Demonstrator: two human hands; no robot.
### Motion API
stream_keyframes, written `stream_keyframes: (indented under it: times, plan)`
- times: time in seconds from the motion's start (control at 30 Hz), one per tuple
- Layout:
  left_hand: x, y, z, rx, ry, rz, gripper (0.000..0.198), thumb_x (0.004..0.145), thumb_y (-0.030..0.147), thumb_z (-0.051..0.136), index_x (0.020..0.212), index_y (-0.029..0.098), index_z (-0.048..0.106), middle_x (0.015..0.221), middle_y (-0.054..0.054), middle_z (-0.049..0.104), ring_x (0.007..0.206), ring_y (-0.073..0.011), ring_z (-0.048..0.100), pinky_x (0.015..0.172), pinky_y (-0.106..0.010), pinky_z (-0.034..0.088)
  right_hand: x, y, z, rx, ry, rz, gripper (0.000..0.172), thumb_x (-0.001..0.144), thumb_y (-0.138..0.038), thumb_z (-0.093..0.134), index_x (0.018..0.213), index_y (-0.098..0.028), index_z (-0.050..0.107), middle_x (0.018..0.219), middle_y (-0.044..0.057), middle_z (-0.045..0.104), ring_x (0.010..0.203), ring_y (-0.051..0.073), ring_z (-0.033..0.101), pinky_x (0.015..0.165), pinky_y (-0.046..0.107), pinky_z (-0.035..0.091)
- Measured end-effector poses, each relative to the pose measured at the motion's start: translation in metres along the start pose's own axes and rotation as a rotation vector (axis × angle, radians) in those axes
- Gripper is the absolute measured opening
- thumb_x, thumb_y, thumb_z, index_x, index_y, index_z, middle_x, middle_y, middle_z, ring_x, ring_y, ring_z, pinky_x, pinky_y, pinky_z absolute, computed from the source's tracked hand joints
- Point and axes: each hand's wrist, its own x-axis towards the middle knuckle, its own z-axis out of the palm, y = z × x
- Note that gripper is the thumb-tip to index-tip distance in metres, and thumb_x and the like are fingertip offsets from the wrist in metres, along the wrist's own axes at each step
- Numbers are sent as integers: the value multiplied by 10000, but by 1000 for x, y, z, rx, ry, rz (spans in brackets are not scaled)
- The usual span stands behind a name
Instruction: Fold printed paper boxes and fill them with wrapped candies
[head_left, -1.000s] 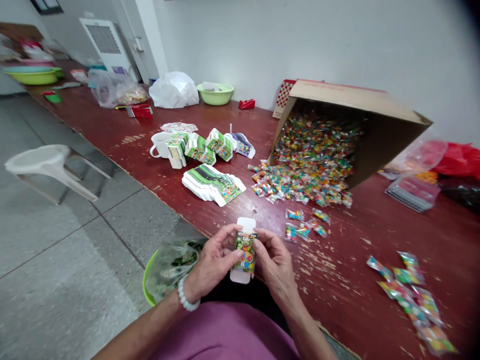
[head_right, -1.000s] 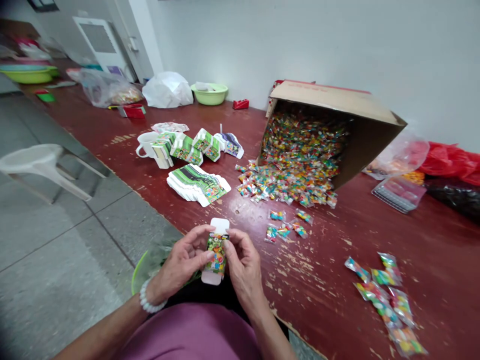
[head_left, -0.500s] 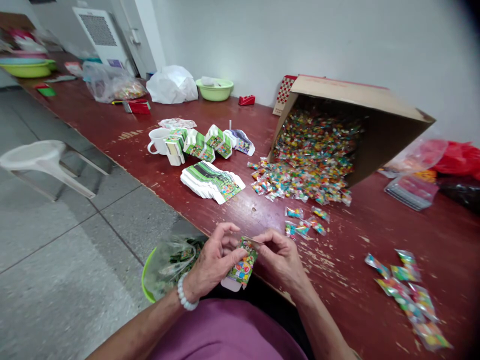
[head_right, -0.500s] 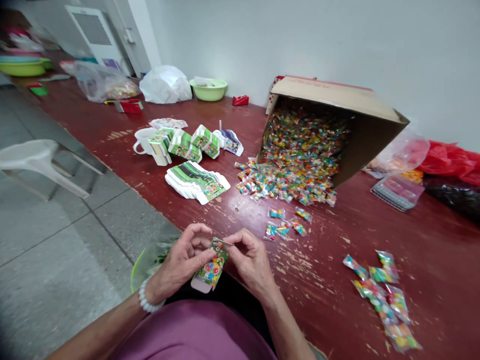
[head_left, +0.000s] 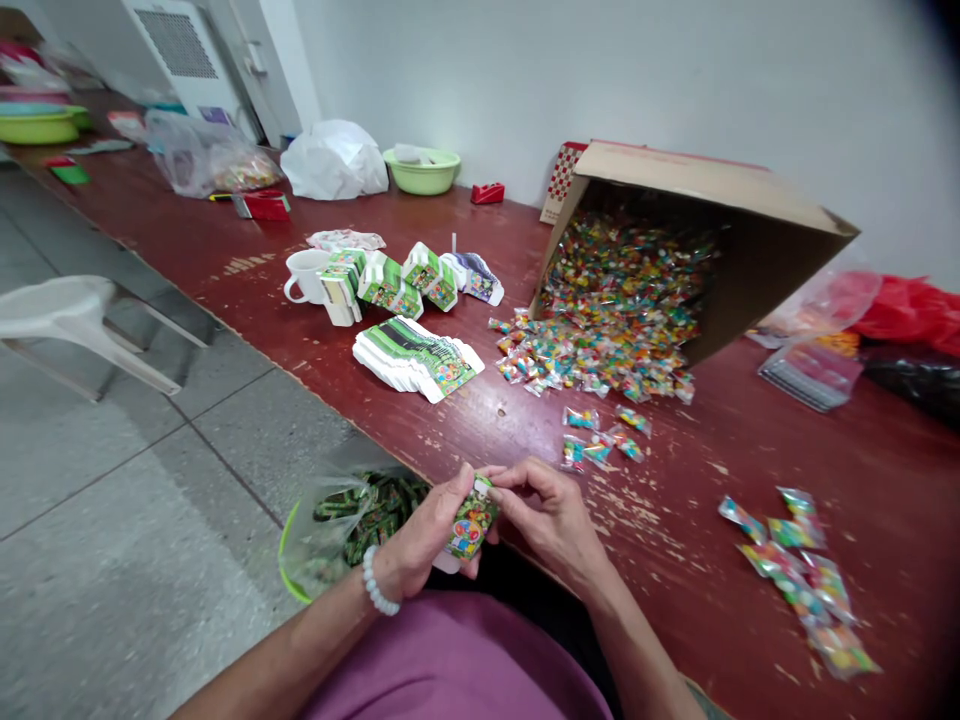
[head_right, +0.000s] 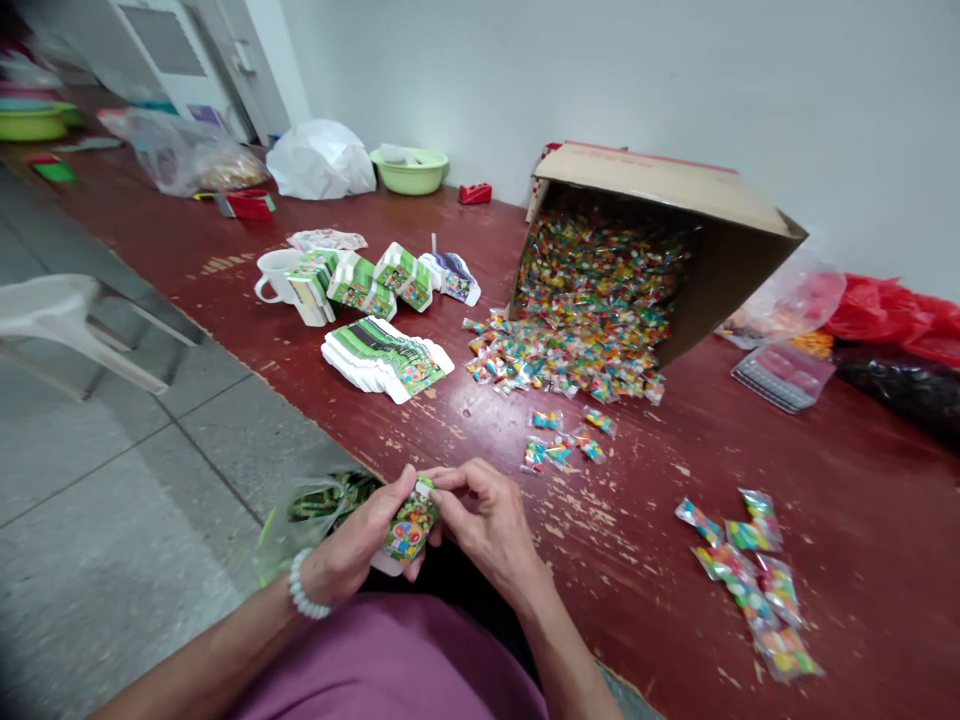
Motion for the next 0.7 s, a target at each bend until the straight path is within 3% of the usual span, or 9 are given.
stream_keyframes:
  times: [0.17, 0.27, 0.53, 0.7]
  plan:
    - [0, -3, 0, 83, 1, 28, 722, 899, 724, 349, 1028, 96, 683, 674, -56, 642, 414, -103, 551, 401, -196, 424, 7, 11, 5, 288, -62, 217, 207, 860, -384, 694, 881, -179, 670, 652, 18, 711, 460, 164, 656, 471, 268, 501]
    - [-1, -3, -3, 120, 10, 41, 725, 892, 732, 352, 855, 89, 686, 677, -73, 647, 420, -102, 553, 414, -200, 429, 8, 16, 9, 405, -32, 257, 230, 828, -397, 726, 858, -177, 664, 658, 14, 712, 435, 159, 646, 435, 262, 493]
    - [-4, 1, -12, 171, -70, 118, 605, 959, 599, 388, 1334, 164, 576, 759, -56, 663, 476, -103, 583, 463, -195, 448, 6, 13, 12, 349, 6, 230, 259, 815, -417, 734, 839, -165, 676, 724, 40, 724, 462, 148, 637, 446, 275, 518]
    - [-3, -2, -11, 72, -50, 34, 656, 955, 622, 361, 1440, 194, 472, 708, -41, 648, 436, -123, 582, 410, -205, 426, 1, 6, 4, 163, -74, 50, 185, 891, -355, 653, 798, -195, 656, 1004, 68, 718, 652, 152, 674, 590, 289, 550]
